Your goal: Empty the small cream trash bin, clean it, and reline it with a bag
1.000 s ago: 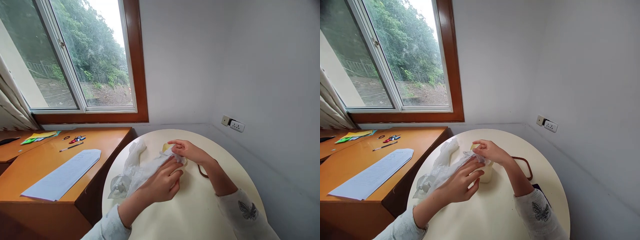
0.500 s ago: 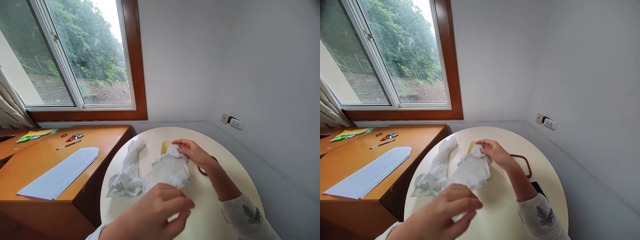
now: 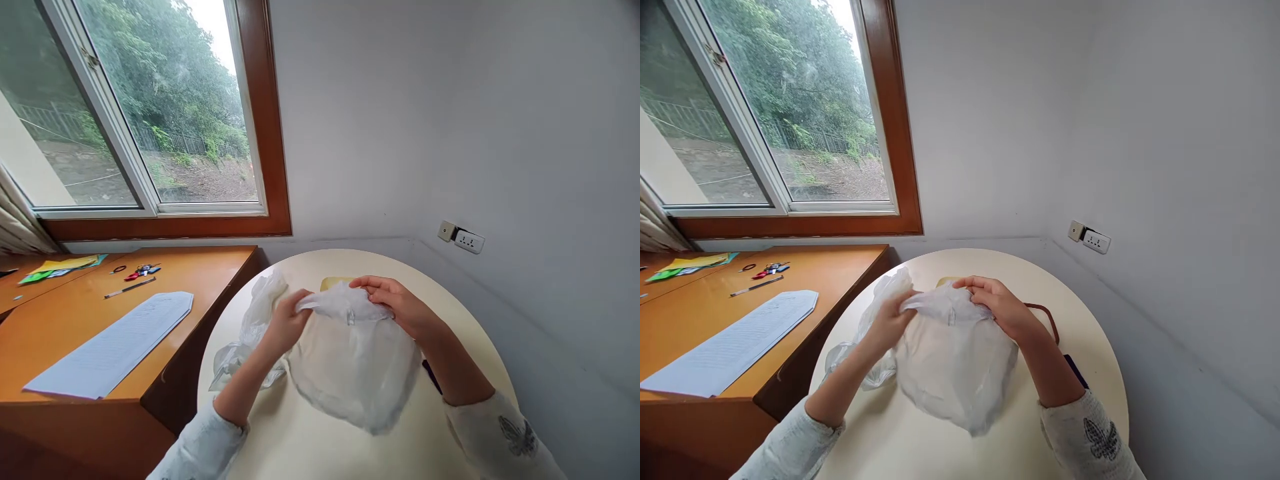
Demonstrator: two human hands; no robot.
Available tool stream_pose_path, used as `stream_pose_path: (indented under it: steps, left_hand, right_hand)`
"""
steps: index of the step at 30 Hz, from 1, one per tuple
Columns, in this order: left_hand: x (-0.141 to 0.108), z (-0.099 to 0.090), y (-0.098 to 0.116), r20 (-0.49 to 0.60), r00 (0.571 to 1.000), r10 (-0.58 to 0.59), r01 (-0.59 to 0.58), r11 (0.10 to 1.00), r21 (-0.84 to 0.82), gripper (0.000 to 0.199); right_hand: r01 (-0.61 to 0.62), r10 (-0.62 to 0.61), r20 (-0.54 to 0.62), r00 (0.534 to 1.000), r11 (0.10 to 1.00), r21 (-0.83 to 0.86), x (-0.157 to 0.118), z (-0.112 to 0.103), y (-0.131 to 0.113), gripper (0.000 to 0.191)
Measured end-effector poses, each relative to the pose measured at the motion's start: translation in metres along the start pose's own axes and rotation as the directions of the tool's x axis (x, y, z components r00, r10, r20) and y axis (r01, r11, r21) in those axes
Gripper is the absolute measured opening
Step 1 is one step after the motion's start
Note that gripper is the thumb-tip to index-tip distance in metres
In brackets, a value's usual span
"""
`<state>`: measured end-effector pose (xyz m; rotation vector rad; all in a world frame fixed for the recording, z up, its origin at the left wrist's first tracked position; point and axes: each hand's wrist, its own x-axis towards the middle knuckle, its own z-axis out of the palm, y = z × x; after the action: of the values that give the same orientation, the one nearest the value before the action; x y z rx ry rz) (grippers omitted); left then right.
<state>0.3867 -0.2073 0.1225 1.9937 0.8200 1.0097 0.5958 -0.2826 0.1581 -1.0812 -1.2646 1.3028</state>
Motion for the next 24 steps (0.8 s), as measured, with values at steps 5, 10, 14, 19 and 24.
stream_pose_path:
  steps: [5, 10, 14, 19, 24]
  left_hand:
    - [0.012, -0.016, 0.011, -0.077, 0.972, -0.222, 0.171, 0.894, -0.415, 0.007]
    - [0.02, -0.027, 0.026, -0.037, 0.945, -0.326, 0.241, 0.766, -0.596, 0.016]
    - [0.017, -0.037, 0.034, 0.058, 0.947, -0.315, 0.289, 0.763, -0.578, 0.015]
    - [0.013, -0.046, 0.02, 0.1, 0.929, -0.356, 0.336, 0.7, -0.631, 0.014]
    - [0.018, -0.047, 0.001, -0.006, 0.876, -0.482, 0.309, 0.571, -0.76, 0.009]
  right_hand:
    - [-0.011, -0.011, -0.095, 0.995, 0.972, -0.236, -0.007, -0.014, -0.004, 0.035]
    - [0.018, -0.049, -0.044, 0.998, 0.847, -0.531, -0.013, -0.017, -0.01, 0.072]
    - [-0.005, -0.152, -0.187, 0.971, 0.762, -0.648, -0.006, -0.021, 0.001, 0.025]
    - [0.011, -0.21, -0.326, 0.922, 0.854, -0.52, 0.006, -0.035, 0.021, 0.012]
    - [0.114, -0.137, -0.416, 0.899, 0.99, -0.079, 0.014, -0.05, 0.036, 0.011]
